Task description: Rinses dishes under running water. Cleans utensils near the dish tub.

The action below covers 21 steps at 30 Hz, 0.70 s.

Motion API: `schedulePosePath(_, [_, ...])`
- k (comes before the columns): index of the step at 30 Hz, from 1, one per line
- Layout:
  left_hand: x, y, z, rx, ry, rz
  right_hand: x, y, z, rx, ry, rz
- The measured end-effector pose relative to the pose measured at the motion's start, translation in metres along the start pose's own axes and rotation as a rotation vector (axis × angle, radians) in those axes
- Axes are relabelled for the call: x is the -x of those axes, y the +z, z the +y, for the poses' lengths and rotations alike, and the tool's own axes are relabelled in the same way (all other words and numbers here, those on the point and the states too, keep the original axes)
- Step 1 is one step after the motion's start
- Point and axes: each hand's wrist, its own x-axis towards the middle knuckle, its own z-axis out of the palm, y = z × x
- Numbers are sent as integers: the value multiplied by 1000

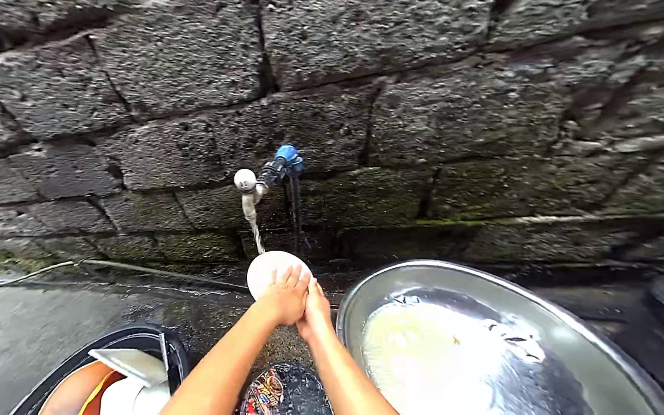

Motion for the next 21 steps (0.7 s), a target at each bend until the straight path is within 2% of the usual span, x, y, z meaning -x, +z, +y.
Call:
schedulePosePath(2, [19,-8,-3,-90,75,-106,-4,-3,-8,9,21,52])
schedulePosePath(4, [34,-16,-23,-203,47,-65,-5,-7,-12,-11,62,68])
schedulePosePath(8, [47,-54,-78,-256,-145,261,-1,-2,-8,-29,135,44])
schedulePosePath(11, [65,-101,-92,64,-263,558,0,2,0,39,132,16])
schedulePosePath(13, [72,-128,-85,430,-214,797,-2,1,5,90,100,-9])
schedulePosePath(15, [73,-152,-67,791,-122,944,-3,3,10,109,89,-3])
schedulePosePath(18, [67,-174,-34,1030,-22,981,-3,4,14,111,101,-8])
schedulePosePath(21, [49,-176,-17,967,-67,951,-3,5,16,127,100,-3])
